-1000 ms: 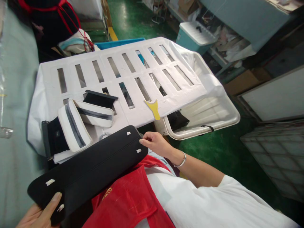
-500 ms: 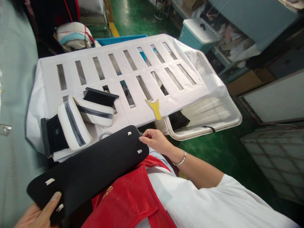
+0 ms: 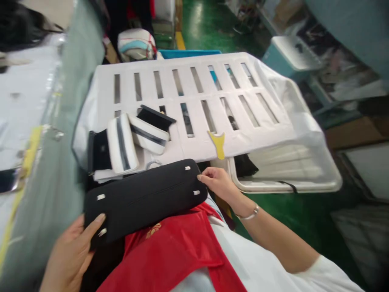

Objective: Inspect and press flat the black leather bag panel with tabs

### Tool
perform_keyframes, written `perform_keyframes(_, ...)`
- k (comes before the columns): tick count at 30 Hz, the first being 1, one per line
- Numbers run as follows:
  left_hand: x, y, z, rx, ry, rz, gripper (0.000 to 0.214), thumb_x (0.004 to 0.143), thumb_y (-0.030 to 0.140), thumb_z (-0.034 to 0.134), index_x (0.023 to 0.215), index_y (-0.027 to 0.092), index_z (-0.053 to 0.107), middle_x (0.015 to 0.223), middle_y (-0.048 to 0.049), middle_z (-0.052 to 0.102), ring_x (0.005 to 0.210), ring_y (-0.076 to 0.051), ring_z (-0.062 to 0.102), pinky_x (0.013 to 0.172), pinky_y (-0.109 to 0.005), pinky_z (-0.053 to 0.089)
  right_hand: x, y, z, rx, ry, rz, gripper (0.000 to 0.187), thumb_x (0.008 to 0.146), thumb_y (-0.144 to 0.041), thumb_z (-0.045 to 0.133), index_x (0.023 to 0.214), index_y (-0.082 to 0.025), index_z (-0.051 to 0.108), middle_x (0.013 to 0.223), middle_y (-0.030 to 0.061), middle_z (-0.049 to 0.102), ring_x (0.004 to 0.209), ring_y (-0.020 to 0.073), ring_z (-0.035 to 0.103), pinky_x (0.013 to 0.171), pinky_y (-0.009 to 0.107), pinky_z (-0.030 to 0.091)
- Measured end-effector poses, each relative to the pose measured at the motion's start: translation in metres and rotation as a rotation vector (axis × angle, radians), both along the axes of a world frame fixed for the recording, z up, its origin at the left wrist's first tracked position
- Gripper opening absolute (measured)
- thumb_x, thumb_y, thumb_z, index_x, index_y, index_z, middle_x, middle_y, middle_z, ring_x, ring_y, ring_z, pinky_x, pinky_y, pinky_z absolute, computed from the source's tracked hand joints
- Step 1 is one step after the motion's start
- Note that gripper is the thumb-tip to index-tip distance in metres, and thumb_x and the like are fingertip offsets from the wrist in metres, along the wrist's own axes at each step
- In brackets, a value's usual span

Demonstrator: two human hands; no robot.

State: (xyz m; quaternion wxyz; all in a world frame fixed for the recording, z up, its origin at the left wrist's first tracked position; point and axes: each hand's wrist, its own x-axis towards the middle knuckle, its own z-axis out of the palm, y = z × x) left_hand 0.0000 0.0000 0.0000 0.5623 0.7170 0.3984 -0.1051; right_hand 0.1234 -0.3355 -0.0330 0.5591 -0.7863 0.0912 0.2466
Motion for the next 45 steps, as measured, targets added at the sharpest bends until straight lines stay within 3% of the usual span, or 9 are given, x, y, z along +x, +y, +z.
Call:
perform_keyframes(2,0.006,-0.003,0.004,-0.068,-0.028,0.068,0.064,0.068,0.05,0.071,0.123,0.021,0.057,0.101,-0.0023,0.071,0.085,-0.021,0.066,0.074,-0.03,0.056,-0.001,0.001,0.002,-0.026,0.033,0.015,0.032,0.07,-0.046,0.062,0.062,-0.016,0.054,0.045,-0.0061,0.039,0.043,0.0058,0.031,0.04,0.021,0.02)
perform_keyframes(5,0.009,0.01,0.007,-0.147,-0.096,0.044,0.05,0.07,0.048,0.071,0.106,0.014,0.063,0.088,-0.0045,0.07,0.078,-0.019,0.065,0.072,-0.028,0.055,0.004,0.002,-0.002,-0.036,0.071,0.004,0.037,0.067,-0.051,0.064,0.064,-0.017,0.054,0.046,-0.0058,0.039,0.041,0.0057,0.03,0.039,0.021,0.02)
perform_keyframes(12,-0.006,0.033,-0.001,0.103,-0.017,-0.164,0.038,0.077,0.055,0.057,0.074,0.017,0.058,0.056,0.0028,0.054,0.047,-0.012,0.052,0.042,-0.02,0.043,0.004,0.003,-0.01,-0.014,0.17,-0.036,0.045,0.06,-0.058,0.073,0.064,-0.017,0.054,0.045,-0.0058,0.038,0.04,0.0054,0.029,0.038,0.021,0.019)
perform_keyframes(18,-0.009,0.041,-0.014,0.104,-0.055,-0.197,0.04,0.079,0.055,0.054,0.065,0.017,0.054,0.046,0.0044,0.046,0.041,-0.01,0.042,0.04,-0.02,0.031,0.002,0.002,-0.01,-0.023,0.176,-0.059,0.041,0.062,-0.053,0.076,0.067,-0.017,0.057,0.048,-0.0046,0.041,0.042,0.006,0.032,0.039,0.02,0.022)
perform_keyframes(25,-0.008,0.047,-0.017,0.068,-0.173,-0.202,0.04,0.082,0.048,0.054,0.06,0.015,0.055,0.059,0.0017,0.054,0.059,-0.012,0.047,0.056,-0.022,0.036,0.004,0.01,-0.003,-0.043,0.231,-0.073,0.047,0.054,-0.057,0.079,0.064,-0.016,0.057,0.044,-0.0051,0.04,0.039,0.005,0.03,0.038,0.019,0.02)
perform_keyframes(31,-0.011,0.05,-0.028,0.018,-0.179,-0.181,0.04,0.083,0.049,0.052,0.062,0.015,0.054,0.057,0.0023,0.051,0.057,-0.011,0.043,0.054,-0.023,0.033,0.004,0.018,0.003,-0.056,0.243,-0.091,0.052,0.048,-0.058,0.081,0.06,-0.015,0.056,0.042,-0.006,0.039,0.039,0.0033,0.03,0.038,0.018,0.02)
perform_keyframes(35,-0.012,0.05,-0.017,-0.002,-0.272,-0.201,0.037,0.085,0.046,0.051,0.064,0.015,0.055,0.058,0.0018,0.052,0.056,-0.011,0.046,0.054,-0.022,0.035,0.005,0.016,0.001,-0.063,0.263,-0.098,0.05,0.049,-0.056,0.082,0.062,-0.015,0.056,0.043,-0.0063,0.039,0.04,0.0027,0.029,0.038,0.017,0.019)
perform_keyframes(39,-0.009,0.055,-0.004,0.157,-0.461,-0.364,0.033,0.086,0.038,0.052,0.062,0.016,0.056,0.061,0.0016,0.054,0.059,-0.01,0.048,0.059,-0.021,0.036,0.006,0.014,0.001,-0.076,0.266,-0.08,0.049,0.052,-0.055,0.081,0.062,-0.015,0.056,0.046,-0.0059,0.04,0.041,0.0034,0.031,0.038,0.018,0.021)
perform_keyframes(45,-0.006,0.06,-0.026,0.053,-0.249,-0.299,0.038,0.085,0.044,0.052,0.06,0.015,0.054,0.058,0.0019,0.053,0.057,-0.011,0.047,0.055,-0.022,0.035,0.007,0.014,0.002,-0.113,0.254,-0.058,0.05,0.052,-0.058,0.079,0.065,-0.015,0.056,0.044,-0.0054,0.04,0.04,0.0043,0.03,0.038,0.019,0.02)
